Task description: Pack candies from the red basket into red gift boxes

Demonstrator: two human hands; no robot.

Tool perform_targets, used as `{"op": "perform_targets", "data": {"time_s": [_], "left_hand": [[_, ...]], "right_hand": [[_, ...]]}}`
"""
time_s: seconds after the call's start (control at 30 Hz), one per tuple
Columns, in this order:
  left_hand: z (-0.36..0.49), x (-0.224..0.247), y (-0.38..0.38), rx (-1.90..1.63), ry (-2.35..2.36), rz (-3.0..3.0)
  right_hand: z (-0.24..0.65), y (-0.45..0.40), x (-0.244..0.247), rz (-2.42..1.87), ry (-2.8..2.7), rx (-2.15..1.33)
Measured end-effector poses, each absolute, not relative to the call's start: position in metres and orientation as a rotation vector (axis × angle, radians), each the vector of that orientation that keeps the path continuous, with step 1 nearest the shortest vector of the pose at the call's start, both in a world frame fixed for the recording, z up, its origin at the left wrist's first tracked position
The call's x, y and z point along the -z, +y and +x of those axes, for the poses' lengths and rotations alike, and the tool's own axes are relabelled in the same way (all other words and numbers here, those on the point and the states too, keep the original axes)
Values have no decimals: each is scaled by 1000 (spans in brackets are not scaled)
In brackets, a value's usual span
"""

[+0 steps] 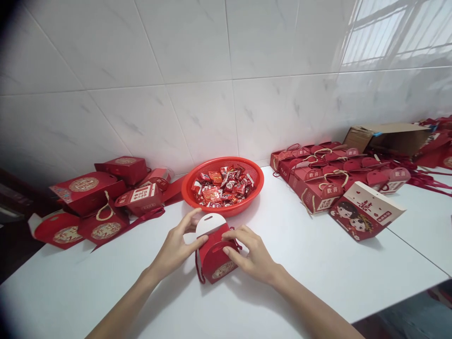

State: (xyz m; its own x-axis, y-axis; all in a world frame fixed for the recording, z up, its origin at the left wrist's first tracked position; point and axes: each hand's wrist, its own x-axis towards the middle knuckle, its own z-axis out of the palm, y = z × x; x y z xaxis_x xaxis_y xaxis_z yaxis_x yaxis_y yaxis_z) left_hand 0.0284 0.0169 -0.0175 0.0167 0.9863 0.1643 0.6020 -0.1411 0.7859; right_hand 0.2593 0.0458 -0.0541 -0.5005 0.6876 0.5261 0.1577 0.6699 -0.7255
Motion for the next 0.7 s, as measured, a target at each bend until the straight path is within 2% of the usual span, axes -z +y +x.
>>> {"op": "perform_targets", "data": {"time_s": [0.2, 0.57, 0.7], "left_hand": [[36, 15, 1, -1045, 1573, 1926], [45, 24, 0, -819, 1515, 2026], [33, 19, 14, -729, 1400, 2003]], "right_hand": [[258, 51, 69, -663, -1883, -780], [263, 67, 77, -925, -1667, -1382], [265, 75, 85, -950, -1735, -1419]]}}
